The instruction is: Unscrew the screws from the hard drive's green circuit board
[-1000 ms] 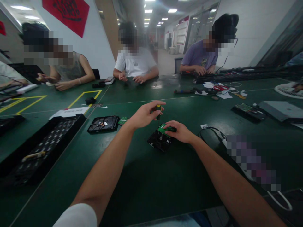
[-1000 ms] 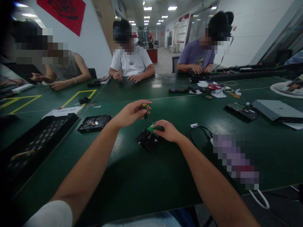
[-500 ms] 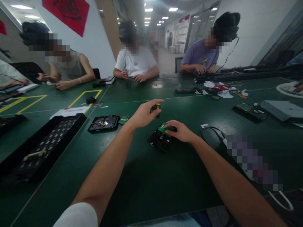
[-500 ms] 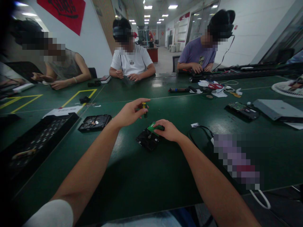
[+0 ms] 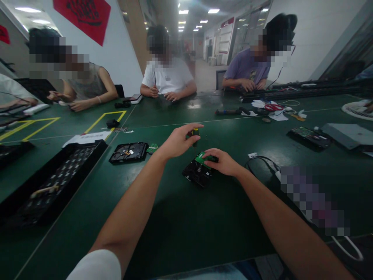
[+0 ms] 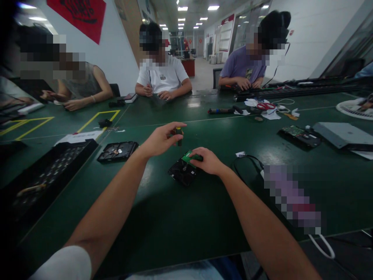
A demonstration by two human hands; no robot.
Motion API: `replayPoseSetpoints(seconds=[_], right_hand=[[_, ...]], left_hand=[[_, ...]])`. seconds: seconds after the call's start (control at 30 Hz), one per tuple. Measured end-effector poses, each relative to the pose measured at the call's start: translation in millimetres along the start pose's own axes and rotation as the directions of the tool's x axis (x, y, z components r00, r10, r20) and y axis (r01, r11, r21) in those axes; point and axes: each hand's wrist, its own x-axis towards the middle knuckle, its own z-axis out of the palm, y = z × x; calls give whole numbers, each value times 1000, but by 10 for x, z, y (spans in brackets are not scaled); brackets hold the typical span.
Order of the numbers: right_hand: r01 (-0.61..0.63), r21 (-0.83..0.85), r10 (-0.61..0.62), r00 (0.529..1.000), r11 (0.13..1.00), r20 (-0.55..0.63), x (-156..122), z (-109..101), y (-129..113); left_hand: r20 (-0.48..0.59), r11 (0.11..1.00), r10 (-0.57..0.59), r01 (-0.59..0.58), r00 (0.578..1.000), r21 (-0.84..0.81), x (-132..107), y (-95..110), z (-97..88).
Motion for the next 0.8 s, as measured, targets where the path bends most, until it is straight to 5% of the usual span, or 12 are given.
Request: replayPoseSetpoints(seconds=[0.8], right_hand=[[-95,14,95,995,995,20,-55,2,-57]], left_hand=[[47,992,-12,6,999,126,-28,224,-34]])
